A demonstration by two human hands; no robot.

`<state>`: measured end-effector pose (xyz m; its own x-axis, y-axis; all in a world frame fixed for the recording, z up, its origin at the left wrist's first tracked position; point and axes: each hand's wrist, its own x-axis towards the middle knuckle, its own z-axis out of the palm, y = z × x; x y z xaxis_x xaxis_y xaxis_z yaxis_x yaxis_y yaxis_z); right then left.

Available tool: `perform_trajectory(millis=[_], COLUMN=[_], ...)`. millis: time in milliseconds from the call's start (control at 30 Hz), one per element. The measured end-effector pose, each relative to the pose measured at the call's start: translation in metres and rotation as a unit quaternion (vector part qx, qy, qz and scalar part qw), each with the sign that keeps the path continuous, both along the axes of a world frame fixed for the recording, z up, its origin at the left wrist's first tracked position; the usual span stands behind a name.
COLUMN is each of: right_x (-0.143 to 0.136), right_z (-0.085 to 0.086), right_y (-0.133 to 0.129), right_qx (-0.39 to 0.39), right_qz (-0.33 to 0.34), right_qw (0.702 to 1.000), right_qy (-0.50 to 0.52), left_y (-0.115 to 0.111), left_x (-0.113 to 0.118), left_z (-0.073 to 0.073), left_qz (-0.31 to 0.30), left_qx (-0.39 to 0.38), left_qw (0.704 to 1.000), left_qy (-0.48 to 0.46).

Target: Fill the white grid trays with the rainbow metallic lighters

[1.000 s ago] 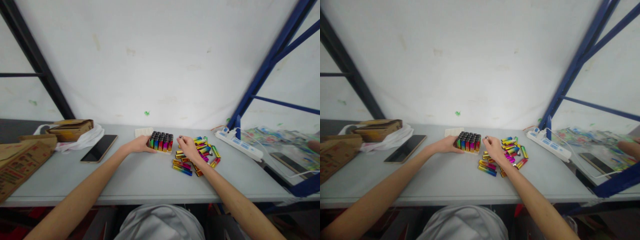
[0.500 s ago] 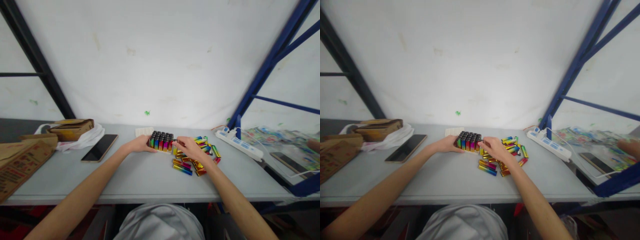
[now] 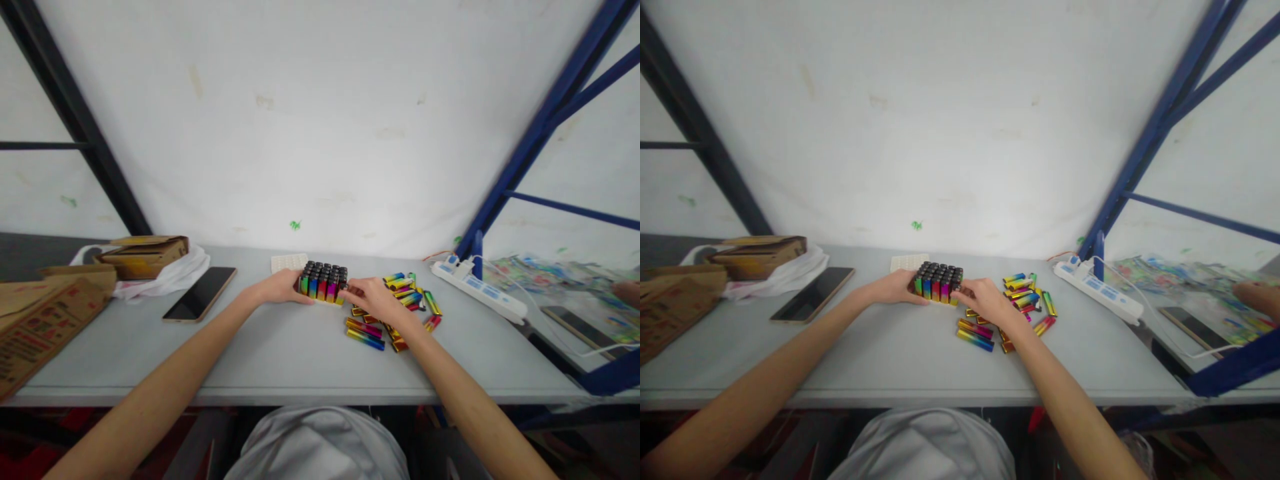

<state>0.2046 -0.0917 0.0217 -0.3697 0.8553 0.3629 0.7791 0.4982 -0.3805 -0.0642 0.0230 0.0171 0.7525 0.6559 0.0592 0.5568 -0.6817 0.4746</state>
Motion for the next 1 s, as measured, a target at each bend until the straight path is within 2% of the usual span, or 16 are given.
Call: perform_trajectory(millis=[167,300,433,567,667,800,900,1000], right_x=[-0.005,0.001,0.030,0.079,0.108,0.120,0.118,0.118], right_z=[-0.003,0.002,0.005,-0.006,-0.021,-0.034,-0.034,-0.033], right_y=[0.003,0.000,0.007,0.023,0.033,0.039,0.041,0.043], right_qx=[0.004,-0.004,0.056,0.106,0.054,-0.069,-0.076,-0.069], right_qz=[-0.014,-0.025,-0.114,-0.211,-0.241,-0.231,-0.231,-0.243], right_qw=[1.000,0.999,0.990,0.970,0.963,0.957,0.956,0.953], right_qy=[-0.024,-0.046,-0.053,-0.063,-0.109,-0.160,-0.163,-0.167], left_y=[0.001,0.002,0.005,0.008,0.006,0.004,0.008,0.016], left_x=[-0.001,-0.001,-0.002,-0.003,-0.001,0.013,0.030,0.050], left_z=[-0.001,-0.001,-0.005,-0.009,-0.011,-0.014,-0.013,-0.007], left_qz=[0.002,0.003,-0.013,-0.010,-0.007,0.037,0.056,0.047], left_qx=[0.006,0.002,-0.002,0.000,0.015,0.071,0.085,0.057], left_qw=[1.000,1.000,1.000,1.000,1.000,0.996,0.993,0.995], left_qy=[0.003,0.008,0.014,0.008,0.015,0.042,0.061,0.067])
